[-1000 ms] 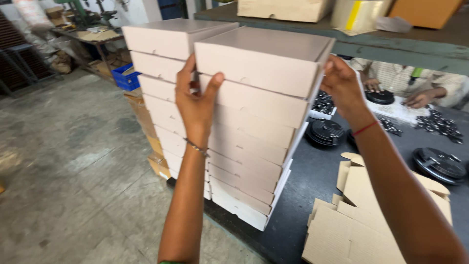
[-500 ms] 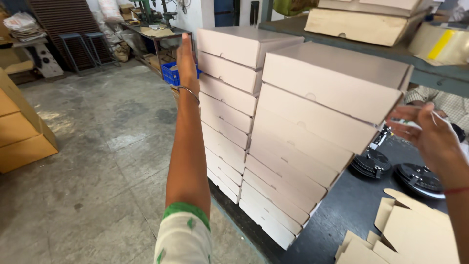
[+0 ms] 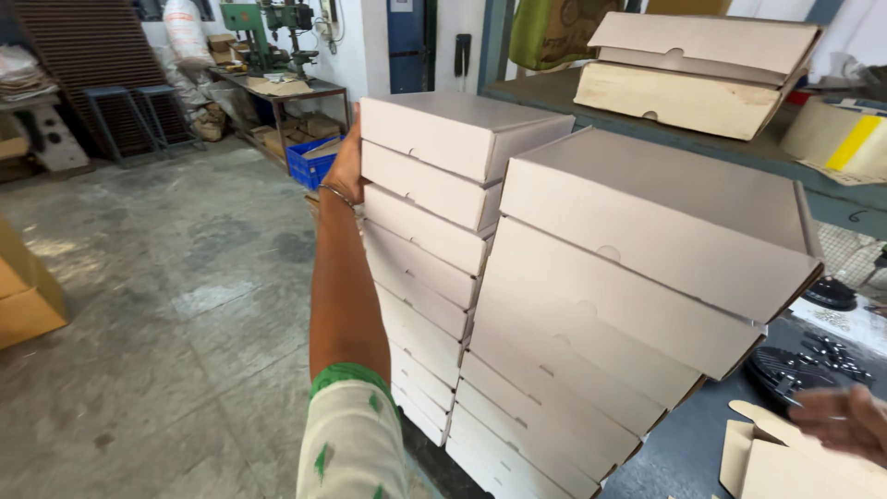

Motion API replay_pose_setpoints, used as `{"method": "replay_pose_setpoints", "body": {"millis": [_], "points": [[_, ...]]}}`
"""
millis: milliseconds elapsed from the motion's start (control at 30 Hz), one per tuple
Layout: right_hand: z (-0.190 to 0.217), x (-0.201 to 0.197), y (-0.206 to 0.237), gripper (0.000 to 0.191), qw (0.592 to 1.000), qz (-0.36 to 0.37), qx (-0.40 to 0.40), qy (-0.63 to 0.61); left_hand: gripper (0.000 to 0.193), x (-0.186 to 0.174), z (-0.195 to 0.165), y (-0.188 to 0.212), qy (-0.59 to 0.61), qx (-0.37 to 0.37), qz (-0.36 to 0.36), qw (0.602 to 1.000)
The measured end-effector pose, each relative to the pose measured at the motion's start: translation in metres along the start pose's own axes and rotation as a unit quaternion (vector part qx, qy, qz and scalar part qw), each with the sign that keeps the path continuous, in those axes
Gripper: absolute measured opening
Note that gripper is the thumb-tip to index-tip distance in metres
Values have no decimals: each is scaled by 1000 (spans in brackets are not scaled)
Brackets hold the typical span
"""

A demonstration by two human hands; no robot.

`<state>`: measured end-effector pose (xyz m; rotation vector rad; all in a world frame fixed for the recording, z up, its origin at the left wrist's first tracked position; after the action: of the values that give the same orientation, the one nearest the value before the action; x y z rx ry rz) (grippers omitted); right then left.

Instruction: The person assembles flat cardboard boxes, places a plastic-wrapped circular item inside each, closes the boxes, and stacks them on a pile. The process is repeated multiple times in a consistent sequence.

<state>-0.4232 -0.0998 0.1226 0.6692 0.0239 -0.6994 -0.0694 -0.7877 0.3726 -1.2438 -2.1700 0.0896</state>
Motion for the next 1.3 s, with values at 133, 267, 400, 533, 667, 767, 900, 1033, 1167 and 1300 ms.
{"method": "replay_pose_setpoints", "body": {"millis": [133, 267, 400, 533, 667, 767, 900, 1033, 1167, 1300], "points": [[-43, -10, 6, 104, 986, 107, 84, -93, 77, -8, 2, -7, -4, 11, -21, 1000], [-72, -34, 9, 80, 986, -41, 113, -113, 67, -3, -1, -4, 14, 10, -5, 1000], [-77, -28, 3, 86, 972, -44, 108, -205, 65, -12, 9, -11, -33, -3, -23, 999], [-63, -12, 2, 86, 998, -24, 28, -48, 59, -6, -15, -6, -191, 161, 62, 966], [-64, 2, 63, 75, 985, -90, -125, 80, 57, -5, -36, 10, -265, 188, -31, 945], [-72, 14, 126, 66, 961, -108, -205, 151, 55, 49, 25, 49, -340, 257, -131, 895], [-106, 6, 193, 58, 960, -140, -222, 92, 53, 125, 244, 150, -376, 317, -129, 861], [-201, -37, 250, 55, 954, -273, -127, 6, 51, 174, 386, 213, -412, 160, 65, 895], [-314, -56, 302, 46, 899, -436, -45, 14, 49, 235, 480, 358, -426, -59, 301, 851], [-403, -7, 351, 28, 809, -577, 23, 112, 47, 280, 559, 444, -461, -102, 350, 809]]}}
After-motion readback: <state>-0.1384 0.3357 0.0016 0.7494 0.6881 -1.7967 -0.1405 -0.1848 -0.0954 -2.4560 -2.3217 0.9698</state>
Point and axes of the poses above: each hand's wrist, its own y-axis away from the middle knuckle, its own x-axis out of the palm, z = x × y, the point moved 8 cm from there along -y, towards the middle knuckle, and after that the axes turned 7 degrees about y, right-handed, at the moved point
